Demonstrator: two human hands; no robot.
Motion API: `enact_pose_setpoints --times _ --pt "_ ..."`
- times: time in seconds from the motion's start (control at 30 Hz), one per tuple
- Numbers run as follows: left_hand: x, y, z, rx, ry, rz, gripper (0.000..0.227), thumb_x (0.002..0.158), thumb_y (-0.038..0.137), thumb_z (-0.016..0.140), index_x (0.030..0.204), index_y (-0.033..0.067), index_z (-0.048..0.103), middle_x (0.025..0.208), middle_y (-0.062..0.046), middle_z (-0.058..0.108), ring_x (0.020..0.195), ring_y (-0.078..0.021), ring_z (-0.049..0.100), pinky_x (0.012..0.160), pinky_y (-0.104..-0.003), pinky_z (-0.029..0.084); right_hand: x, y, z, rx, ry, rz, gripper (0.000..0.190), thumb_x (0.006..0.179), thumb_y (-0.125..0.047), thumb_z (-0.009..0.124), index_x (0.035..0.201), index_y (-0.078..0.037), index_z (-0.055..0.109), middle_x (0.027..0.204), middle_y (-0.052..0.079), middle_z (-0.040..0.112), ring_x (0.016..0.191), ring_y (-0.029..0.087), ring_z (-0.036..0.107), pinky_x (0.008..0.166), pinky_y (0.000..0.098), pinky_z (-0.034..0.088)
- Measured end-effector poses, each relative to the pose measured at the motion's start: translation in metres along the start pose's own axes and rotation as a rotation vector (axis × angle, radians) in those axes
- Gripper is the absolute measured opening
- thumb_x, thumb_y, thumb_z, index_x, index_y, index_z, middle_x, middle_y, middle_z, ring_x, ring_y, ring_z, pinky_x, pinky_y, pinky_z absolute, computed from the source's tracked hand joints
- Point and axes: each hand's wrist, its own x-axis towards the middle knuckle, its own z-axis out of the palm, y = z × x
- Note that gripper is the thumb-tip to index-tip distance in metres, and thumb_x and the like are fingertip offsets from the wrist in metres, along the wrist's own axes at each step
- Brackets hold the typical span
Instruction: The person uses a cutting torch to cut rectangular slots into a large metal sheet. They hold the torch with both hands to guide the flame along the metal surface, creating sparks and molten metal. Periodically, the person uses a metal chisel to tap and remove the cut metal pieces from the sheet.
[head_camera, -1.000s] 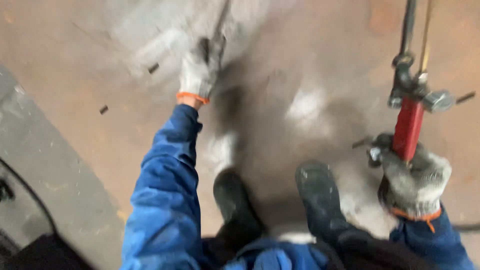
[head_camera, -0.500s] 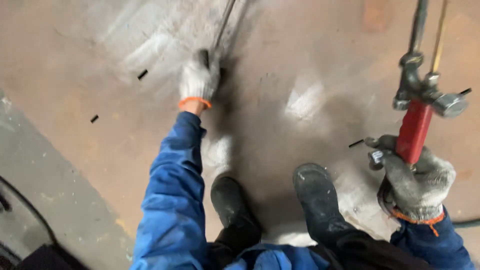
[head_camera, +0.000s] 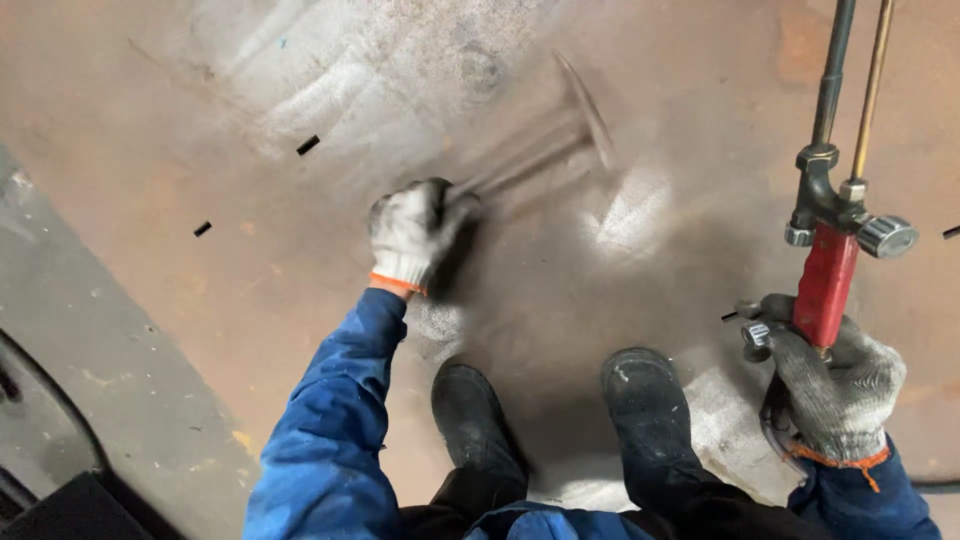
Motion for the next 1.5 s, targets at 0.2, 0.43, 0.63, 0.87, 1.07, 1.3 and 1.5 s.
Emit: enact_pose_setpoints --times 0.2,0.43,0.63,0.87,1.07,1.3,1.5 --pt "0.004 -0.007 0.028 0.125 0.002 0.263 0.036 0.091 0.051 0.069 0.107 0.0189 0.071 0.093 -0.007 0.068 0.088 -0.0307 0.065 0.077 -0.048 0.047 0.015 -0.006 0.014 -0.195 0.008 0.076 0.03 0.094 0.006 0.064 0.123 0.012 0.067 0.101 0.017 0.073 0.085 0.019 0.07 0.078 0.031 0.057" --pt "0.007 -0.017 0.03 0.027 -0.024 0.312 0.036 0.093 0.047 0.068 0.114 0.0193 0.068 0.102 -0.005 0.066 0.096 -0.0293 0.063 0.083 -0.048 0.046 0.04 -0.038 0.031 -0.494 0.004 0.124 0.027 0.094 0.007 0.066 0.119 0.01 0.073 0.091 0.014 0.074 0.069 0.017 0.061 0.063 0.03 0.048" --pt "0.012 -0.019 0.028 -0.04 -0.064 0.32 0.036 0.094 0.046 0.068 0.117 0.0187 0.069 0.101 -0.005 0.066 0.095 -0.0291 0.063 0.081 -0.047 0.049 0.065 -0.041 0.031 -0.452 -0.025 0.068 0.023 0.093 0.007 0.068 0.116 0.011 0.068 0.096 0.013 0.073 0.081 0.015 0.069 0.08 0.03 0.057" --pt "0.017 -0.018 0.021 -0.061 -0.09 0.329 0.032 0.093 0.044 0.067 0.114 0.0197 0.069 0.1 -0.004 0.067 0.092 -0.028 0.066 0.078 -0.048 0.051 0.075 -0.061 0.053 -0.362 -0.044 0.058 0.019 0.096 0.008 0.065 0.113 0.013 0.069 0.096 0.014 0.074 0.084 0.015 0.07 0.08 0.0288 0.057" --pt "0.018 -0.021 0.022 -0.103 -0.109 0.351 0.033 0.095 0.044 0.066 0.116 0.0184 0.068 0.104 -0.006 0.068 0.093 -0.0283 0.066 0.078 -0.048 0.052 0.073 -0.072 0.067 -0.417 -0.055 0.102 0.024 0.095 0.006 0.065 0.118 0.012 0.069 0.091 0.014 0.073 0.079 0.014 0.067 0.077 0.0301 0.053" --pt "0.014 -0.022 0.024 -0.067 -0.13 0.357 0.035 0.093 0.044 0.066 0.119 0.019 0.066 0.109 -0.005 0.066 0.097 -0.0281 0.064 0.08 -0.049 0.05 0.054 -0.106 0.103 -0.125 0.008 0.239 0.024 0.095 0.001 0.065 0.117 0.006 0.072 0.09 0.008 0.073 0.055 0.009 0.054 0.052 0.0248 0.041" --pt "0.014 -0.017 0.019 -0.031 -0.076 0.381 0.037 0.091 0.043 0.067 0.119 0.0191 0.065 0.106 -0.005 0.064 0.097 -0.0276 0.063 0.084 -0.048 0.049 0.014 -0.115 0.105 -0.418 0.019 0.213 0.024 0.093 0.002 0.068 0.115 0.001 0.077 0.075 0.006 0.07 0.053 0.01 0.055 0.05 0.0276 0.043"
